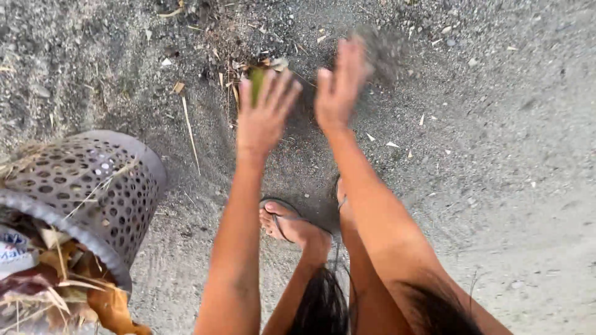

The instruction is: Picking up dry leaves, twigs, and trash from the ground and putting them into a basket

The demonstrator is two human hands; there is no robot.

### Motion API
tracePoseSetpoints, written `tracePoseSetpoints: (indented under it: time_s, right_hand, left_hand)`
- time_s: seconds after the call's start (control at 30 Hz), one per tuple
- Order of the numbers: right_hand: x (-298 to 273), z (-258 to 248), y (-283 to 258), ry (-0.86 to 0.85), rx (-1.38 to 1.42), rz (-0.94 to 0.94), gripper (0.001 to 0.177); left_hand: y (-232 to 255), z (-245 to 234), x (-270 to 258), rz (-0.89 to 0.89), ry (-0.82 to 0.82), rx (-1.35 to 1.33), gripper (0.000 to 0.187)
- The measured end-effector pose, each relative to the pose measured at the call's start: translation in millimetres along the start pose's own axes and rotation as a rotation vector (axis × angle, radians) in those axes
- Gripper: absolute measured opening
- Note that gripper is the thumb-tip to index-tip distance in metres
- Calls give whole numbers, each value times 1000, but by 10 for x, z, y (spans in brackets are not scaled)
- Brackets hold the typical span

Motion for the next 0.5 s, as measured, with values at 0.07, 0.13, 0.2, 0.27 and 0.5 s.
tracePoseSetpoints:
  time_s: [0.07, 0.13, 0.2, 0.27, 0.5]
  right_hand:
    - [107, 427, -572, -471, 43, -442, 50]
    - [667, 298, -407, -454, 292, -403, 53]
    - [1237, -230, 389, -447, 524, -325, 56]
    - [2080, -1020, 1260, 129, 337, -526, 54]
    - [679, 277, 422, -94, -97, -273, 51]
  left_hand:
    - [-510, -478, -81, -218, 280, 24, 44]
    - [-690, -462, -292, -379, 345, -128, 44]
    - [-665, -269, -656, -531, 390, -303, 45]
    - [-717, 149, -1285, -1238, 524, -442, 68]
    - [-301, 909, -993, -1848, 757, -552, 76]
Point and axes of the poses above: each hand's wrist, its own x-axis towards the middle knuckle, its own z-axis out of the palm, y = z × x, the point moved 5 cm from there along x, towards the middle knuckle, and after that the axes turned 4 degrees about z, right-handed, at the moved point
